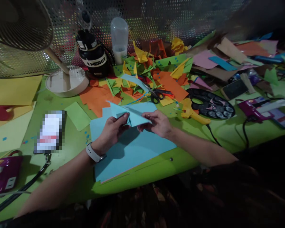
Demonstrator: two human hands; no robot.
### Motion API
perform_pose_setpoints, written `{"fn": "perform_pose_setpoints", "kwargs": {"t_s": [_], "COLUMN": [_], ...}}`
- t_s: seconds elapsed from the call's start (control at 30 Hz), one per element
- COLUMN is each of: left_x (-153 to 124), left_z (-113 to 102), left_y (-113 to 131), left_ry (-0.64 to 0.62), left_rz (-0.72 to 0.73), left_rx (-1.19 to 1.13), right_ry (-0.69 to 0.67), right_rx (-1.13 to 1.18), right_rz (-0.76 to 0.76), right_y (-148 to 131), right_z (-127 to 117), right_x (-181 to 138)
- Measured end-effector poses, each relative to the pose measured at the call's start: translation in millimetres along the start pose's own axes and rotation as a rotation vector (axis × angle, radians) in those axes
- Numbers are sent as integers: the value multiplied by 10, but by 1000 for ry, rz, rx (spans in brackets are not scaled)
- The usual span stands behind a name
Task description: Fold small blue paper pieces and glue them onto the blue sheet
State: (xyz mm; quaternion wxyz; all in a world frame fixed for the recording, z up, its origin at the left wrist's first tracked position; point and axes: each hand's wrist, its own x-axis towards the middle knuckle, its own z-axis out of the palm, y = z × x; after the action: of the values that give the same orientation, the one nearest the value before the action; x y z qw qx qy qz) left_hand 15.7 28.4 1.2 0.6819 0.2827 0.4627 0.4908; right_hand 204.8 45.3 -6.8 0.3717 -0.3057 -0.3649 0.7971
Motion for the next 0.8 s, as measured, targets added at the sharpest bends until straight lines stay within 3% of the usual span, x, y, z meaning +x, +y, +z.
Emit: {"fn": "perform_pose_setpoints", "kwargs": {"t_s": [0.1, 0.3, 0.47, 0.6, 0.8], "left_x": [-28, -4, 16, 20, -16], "left_z": [-29, -73, -119, -109, -94], "left_y": [-42, -68, -58, -104, -134], "left_ry": [-100, -63, -42, 16, -31], "left_rz": [19, 20, -55, -9, 42], "left_rx": [140, 177, 93, 41, 234], "right_ry": [24, 109, 151, 129, 91], "right_rx": [-211, -463, -496, -515, -601], "right_rz": [90, 19, -12, -14, -33], "right_y": [23, 75, 106, 110, 83], "right_z": [55, 79, 55, 103, 178], "right_x": [-19, -56, -42, -66, -112]}}
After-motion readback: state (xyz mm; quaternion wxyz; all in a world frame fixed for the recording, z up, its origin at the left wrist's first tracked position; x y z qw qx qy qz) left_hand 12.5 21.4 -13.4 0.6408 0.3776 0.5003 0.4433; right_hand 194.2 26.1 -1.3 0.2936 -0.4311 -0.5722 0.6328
